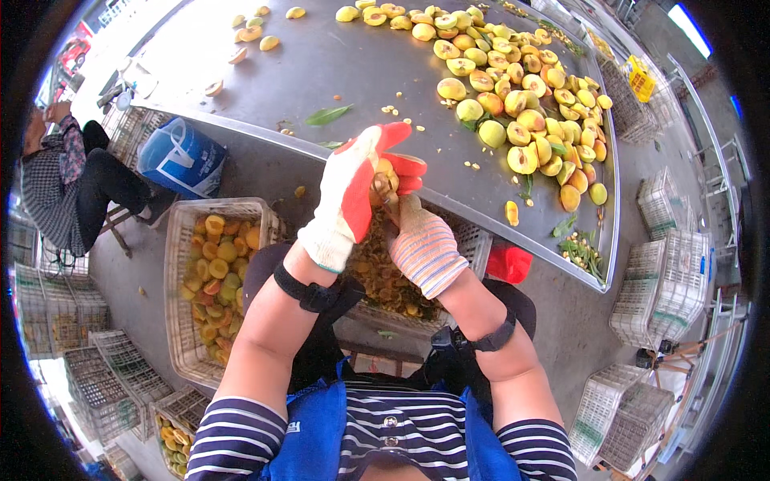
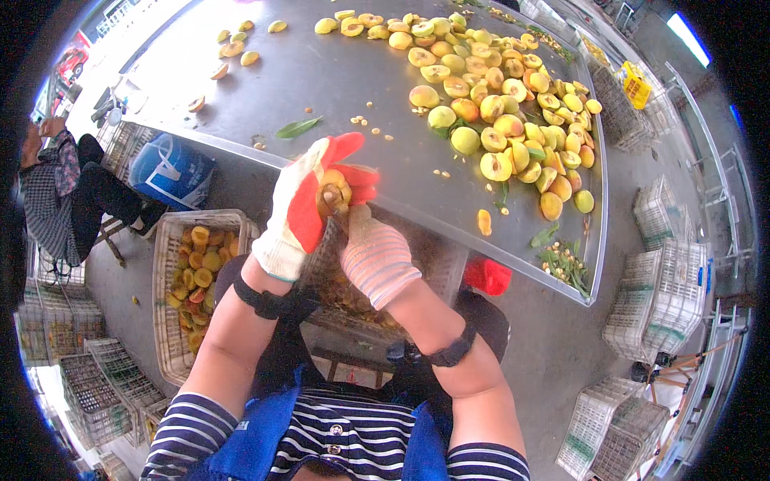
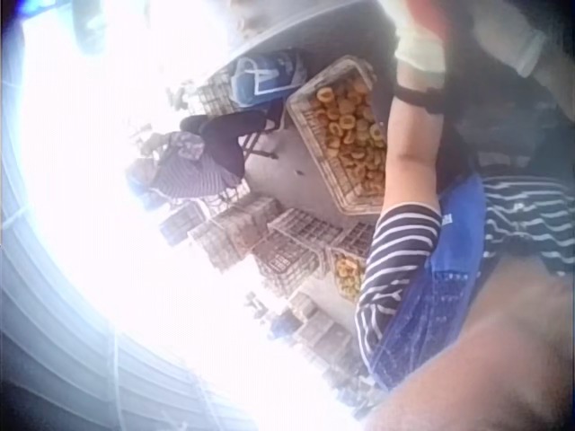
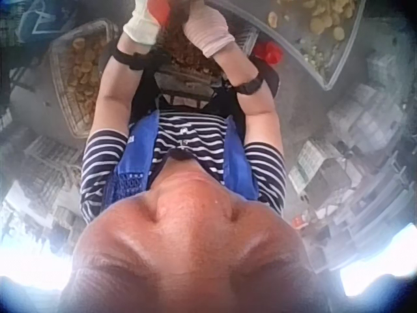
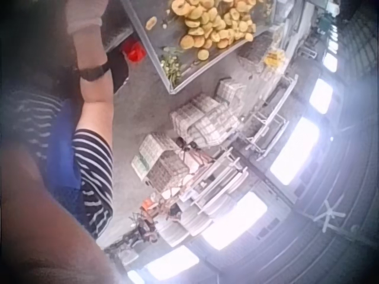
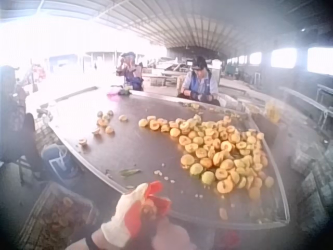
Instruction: The recorder uses a hand tool to remove pits from peaches at a sorting table.
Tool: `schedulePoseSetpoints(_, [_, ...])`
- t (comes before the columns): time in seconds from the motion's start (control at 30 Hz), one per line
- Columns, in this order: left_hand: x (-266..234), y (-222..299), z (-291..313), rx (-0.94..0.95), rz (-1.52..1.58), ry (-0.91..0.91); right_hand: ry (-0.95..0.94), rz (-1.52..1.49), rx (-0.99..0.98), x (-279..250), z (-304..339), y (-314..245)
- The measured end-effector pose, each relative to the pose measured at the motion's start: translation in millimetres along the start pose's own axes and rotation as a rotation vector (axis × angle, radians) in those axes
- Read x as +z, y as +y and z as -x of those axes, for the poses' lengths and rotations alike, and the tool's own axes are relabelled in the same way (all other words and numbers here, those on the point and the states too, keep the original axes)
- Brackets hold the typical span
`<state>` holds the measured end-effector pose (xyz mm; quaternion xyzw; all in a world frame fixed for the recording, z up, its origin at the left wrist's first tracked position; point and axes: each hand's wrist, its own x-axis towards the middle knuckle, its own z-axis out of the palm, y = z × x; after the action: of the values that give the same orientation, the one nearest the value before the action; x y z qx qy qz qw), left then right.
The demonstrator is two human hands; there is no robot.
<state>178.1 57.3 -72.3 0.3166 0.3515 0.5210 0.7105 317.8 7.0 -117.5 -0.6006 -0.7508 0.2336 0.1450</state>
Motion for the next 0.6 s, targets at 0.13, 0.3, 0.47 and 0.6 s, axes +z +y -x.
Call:
schedulePoseSetpoints(0.13, [3, 11, 0, -0.054, -0.149, -0.051, 0.009, -0.243, -0.049, 1, 4, 6])
schedulePoseSetpoints(0.3, [7, 10, -4, -0.089, -0.202, -0.045, -0.056, -0.234, -0.097, 7, -3, 11])
schedulePoseSetpoints(0.47, [8, 2, -8, 0.0, -0.127, 0.011, -0.049, 0.079, -0.222, 15, -12, 6])
schedulePoseSetpoints(0.6, [4, 4, -3, 0.055, -0.082, -0.026, -0.118, -0.39, -0.018, 8, -11, 1])
